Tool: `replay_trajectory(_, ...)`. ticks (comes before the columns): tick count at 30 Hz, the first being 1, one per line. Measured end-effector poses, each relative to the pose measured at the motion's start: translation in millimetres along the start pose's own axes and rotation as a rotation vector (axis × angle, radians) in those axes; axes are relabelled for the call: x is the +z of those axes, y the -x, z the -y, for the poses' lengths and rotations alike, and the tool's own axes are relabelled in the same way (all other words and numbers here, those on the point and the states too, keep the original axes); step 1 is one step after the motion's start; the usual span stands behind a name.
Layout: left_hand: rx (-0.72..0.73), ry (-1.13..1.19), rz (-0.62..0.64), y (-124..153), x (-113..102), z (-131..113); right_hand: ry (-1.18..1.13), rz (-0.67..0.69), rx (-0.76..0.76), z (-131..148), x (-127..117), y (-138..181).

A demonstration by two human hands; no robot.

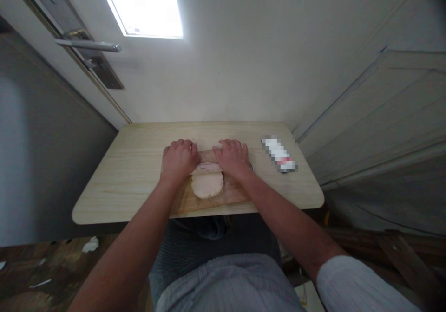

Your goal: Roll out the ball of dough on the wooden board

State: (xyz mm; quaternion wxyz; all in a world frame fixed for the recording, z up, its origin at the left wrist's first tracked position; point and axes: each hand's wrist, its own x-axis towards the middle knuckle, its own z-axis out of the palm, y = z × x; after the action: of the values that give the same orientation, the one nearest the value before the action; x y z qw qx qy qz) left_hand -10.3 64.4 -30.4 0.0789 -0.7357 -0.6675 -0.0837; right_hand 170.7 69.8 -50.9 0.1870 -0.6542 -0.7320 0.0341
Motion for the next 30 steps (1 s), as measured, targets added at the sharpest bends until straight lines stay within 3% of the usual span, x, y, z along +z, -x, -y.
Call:
replay_trajectory(13, -0.018, 0.049, 0.059, 33.4, -9.7, -6.8, 0.022, 0.065, 0.003, 5.0, -13.4, 35.9)
replay_trajectory(21, 0.039, 0.067, -0.011, 59.3, -10.0, -7.5, 0.028, 0.065, -0.039, 8.1, -23.8, 59.5)
replay_trajectory(30, 0.07, 0.127, 0.019, 58.3, -8.1, -3.8, 0.0, 0.082, -0.062, 7.1, -26.3, 61.3)
